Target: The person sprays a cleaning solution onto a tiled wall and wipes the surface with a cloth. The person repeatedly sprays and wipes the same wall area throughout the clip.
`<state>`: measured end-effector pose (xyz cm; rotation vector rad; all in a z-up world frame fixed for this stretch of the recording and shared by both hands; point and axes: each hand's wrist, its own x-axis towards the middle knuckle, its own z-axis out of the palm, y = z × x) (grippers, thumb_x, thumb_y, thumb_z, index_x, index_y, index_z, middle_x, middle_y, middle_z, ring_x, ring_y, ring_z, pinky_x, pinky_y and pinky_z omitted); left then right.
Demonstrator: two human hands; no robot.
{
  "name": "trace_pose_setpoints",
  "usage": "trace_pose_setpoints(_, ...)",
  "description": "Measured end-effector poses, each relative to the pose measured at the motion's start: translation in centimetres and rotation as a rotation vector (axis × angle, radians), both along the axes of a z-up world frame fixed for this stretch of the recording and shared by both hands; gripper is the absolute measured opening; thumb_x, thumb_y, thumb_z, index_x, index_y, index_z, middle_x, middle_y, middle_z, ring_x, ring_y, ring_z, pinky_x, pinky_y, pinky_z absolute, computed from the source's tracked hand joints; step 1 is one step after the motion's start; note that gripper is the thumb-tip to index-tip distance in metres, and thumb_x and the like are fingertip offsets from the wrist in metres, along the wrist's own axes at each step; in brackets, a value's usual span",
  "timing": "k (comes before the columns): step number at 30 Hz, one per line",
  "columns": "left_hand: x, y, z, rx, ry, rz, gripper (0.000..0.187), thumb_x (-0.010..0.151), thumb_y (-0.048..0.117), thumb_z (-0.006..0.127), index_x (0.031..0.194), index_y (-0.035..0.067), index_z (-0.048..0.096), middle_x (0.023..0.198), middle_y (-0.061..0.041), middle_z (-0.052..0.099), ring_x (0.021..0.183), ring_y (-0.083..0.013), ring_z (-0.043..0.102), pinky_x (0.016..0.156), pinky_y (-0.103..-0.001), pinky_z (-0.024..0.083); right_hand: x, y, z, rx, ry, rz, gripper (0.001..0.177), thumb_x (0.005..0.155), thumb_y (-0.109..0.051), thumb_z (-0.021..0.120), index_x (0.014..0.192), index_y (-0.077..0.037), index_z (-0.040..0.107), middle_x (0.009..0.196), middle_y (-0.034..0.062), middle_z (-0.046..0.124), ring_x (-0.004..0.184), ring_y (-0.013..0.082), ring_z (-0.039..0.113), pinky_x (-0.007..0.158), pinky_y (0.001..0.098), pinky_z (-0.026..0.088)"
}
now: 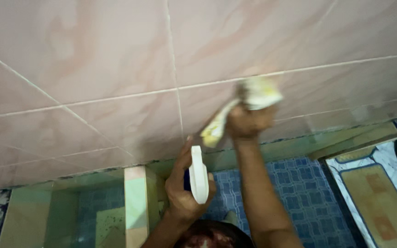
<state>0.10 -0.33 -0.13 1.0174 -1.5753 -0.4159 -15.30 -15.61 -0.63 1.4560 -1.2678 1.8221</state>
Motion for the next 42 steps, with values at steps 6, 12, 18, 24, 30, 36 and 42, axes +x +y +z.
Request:
trace_pose_setpoints(6, 0.6, 0.5, 0.0, 0.058, 0.045, 0.001, 0.054, 0.090, 0.016, 0.072, 0.136, -0.007, 0.055, 0.150, -0.031, 0.057, 0.111, -0.0260, 0.073, 0.099, -0.037, 0.057, -0.5, -1.2, -0.6, -0.067, -0.327, -0.047, 0.013, 0.100, 0.005, 0.067, 0.112, 0.005, 0.072, 0.107, 0.0191, 0.069, 0.098, 0.0311, 0.071, 0.082, 0.0411, 0.062)
trace_pose_setpoints(12, 0.6, 0.7, 0.0, 0.040, 0.043, 0.001, 0.058, 0.090, 0.020, 0.073, 0.137, -0.008, 0.053, 0.150, -0.031, 0.055, 0.112, -0.0264, 0.072, 0.096, -0.036, 0.059, 7.5, 0.5, -2.7, 0.022, 0.058, 0.004, 0.021, 0.087, -0.008, 0.075, 0.107, 0.000, 0.072, 0.104, 0.0191, 0.071, 0.096, 0.0348, 0.072, 0.088, 0.0480, 0.060)
trace_pose_setpoints(18, 0.1, 1.0, 0.0, 0.133, 0.019, -0.027, 0.061, 0.088, 0.017, 0.071, 0.141, -0.008, 0.052, 0.129, -0.028, 0.062, 0.114, -0.0340, 0.065, 0.098, -0.041, 0.055, 4.6, 0.8, -3.3, 0.006, 0.369, -0.015, 0.025, 0.082, -0.014, 0.078, 0.105, -0.004, 0.073, 0.103, 0.0174, 0.070, 0.094, 0.0361, 0.071, 0.086, 0.0513, 0.058)
trace_pose_setpoints(24, 0.2, 1.1, -0.2, 0.144, -0.001, -0.015, 0.061, 0.088, 0.016, 0.071, 0.141, -0.007, 0.053, 0.144, -0.027, 0.063, 0.108, -0.0265, 0.073, 0.093, -0.036, 0.059, 0.2, 0.2, -2.6, 0.024, -0.355, 0.047, 0.013, 0.102, 0.003, 0.067, 0.114, 0.006, 0.072, 0.109, 0.0228, 0.069, 0.096, 0.0342, 0.071, 0.079, 0.0421, 0.061)
trace_pose_setpoints(30, 1.2, 1.6, 0.6, 0.033, -0.109, 0.018, 0.059, 0.088, 0.016, 0.073, 0.139, -0.008, 0.053, 0.146, -0.029, 0.058, 0.108, -0.0290, 0.074, 0.090, -0.036, 0.060, 4.8, 0.8, -3.0, 0.079, 0.050, -0.230, 0.013, 0.098, 0.006, 0.066, 0.110, 0.011, 0.069, 0.102, 0.0212, 0.069, 0.091, 0.0396, 0.069, 0.082, 0.0490, 0.059)
trace_pose_setpoints(36, 0.7, 1.7, 0.6, 0.170, 0.011, -0.037, 0.056, 0.086, 0.018, 0.073, 0.132, -0.008, 0.056, 0.147, -0.030, 0.059, 0.082, -0.0195, 0.075, 0.075, -0.031, 0.062, 7.0, 1.4, -4.1, -0.110, 0.211, 0.158, 0.006, 0.097, -0.008, 0.063, 0.097, -0.002, 0.062, 0.103, 0.0168, 0.071, 0.089, 0.0334, 0.072, 0.081, 0.0453, 0.060)
trace_pose_setpoints(42, 0.7, 1.9, 0.5, 0.099, -0.037, -0.084, 0.055, 0.089, 0.016, 0.072, 0.135, -0.009, 0.053, 0.149, -0.029, 0.056, 0.098, -0.0226, 0.075, 0.087, -0.034, 0.061, -0.5, 0.1, -2.1, 0.140, -0.407, -0.036, 0.012, 0.099, 0.003, 0.069, 0.107, 0.004, 0.077, 0.090, 0.0139, 0.072, 0.069, 0.0223, 0.067, 0.053, 0.0313, 0.054)
